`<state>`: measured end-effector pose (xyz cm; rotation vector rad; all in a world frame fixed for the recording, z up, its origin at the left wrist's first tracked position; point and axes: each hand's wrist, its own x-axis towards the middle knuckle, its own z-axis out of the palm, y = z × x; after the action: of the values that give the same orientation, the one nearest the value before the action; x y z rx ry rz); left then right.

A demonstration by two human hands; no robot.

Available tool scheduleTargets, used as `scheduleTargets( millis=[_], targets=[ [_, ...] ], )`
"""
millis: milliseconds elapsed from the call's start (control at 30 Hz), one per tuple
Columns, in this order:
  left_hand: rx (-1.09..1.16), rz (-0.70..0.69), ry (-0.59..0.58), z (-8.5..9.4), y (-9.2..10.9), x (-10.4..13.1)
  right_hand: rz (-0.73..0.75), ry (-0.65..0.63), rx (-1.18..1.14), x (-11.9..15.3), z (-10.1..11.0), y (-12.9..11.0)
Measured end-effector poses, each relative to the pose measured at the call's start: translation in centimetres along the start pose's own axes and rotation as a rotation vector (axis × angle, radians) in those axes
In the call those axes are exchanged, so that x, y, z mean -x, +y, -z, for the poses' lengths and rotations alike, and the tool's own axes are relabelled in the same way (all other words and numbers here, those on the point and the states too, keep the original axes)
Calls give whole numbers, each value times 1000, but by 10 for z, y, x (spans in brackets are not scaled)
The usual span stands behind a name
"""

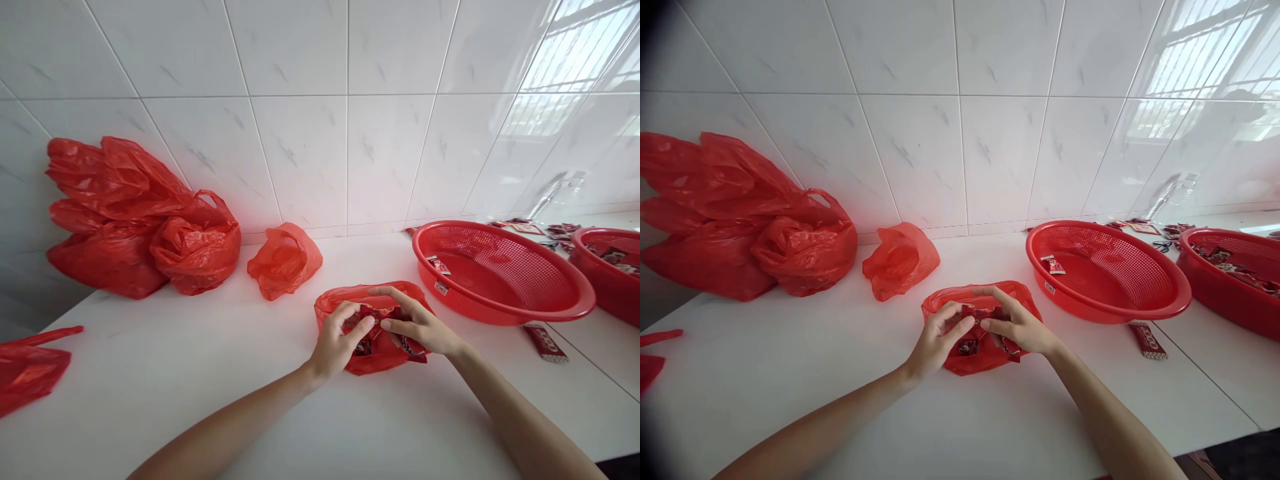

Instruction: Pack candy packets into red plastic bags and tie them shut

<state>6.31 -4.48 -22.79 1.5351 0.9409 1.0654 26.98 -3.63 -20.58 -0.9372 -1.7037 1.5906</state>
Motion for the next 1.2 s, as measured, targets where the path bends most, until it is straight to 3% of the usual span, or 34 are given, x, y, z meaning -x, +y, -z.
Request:
scheduleTargets(
  millis=[200, 400, 533, 633, 767, 967, 1200],
  targets=[
    [35, 6, 93, 1, -10, -6, 24, 101, 9, -6, -4, 6],
    [-19, -137, 204, 6, -14, -5, -40, 86, 26, -9, -5, 12],
    [-85, -259, 178, 9, -17, -6, -10, 72, -49, -9, -6, 13],
    [-85, -286, 153, 10, -17, -5, 14, 132, -85, -8, -7, 12],
    [68, -147, 80, 10, -12, -2, 73, 184, -94, -7, -8, 10],
    [267, 134, 92, 7, -3, -6, 83, 189, -77, -7, -10, 10],
    [290, 157, -84, 5, 2, -9, 88, 213, -92, -9, -9, 13]
  ],
)
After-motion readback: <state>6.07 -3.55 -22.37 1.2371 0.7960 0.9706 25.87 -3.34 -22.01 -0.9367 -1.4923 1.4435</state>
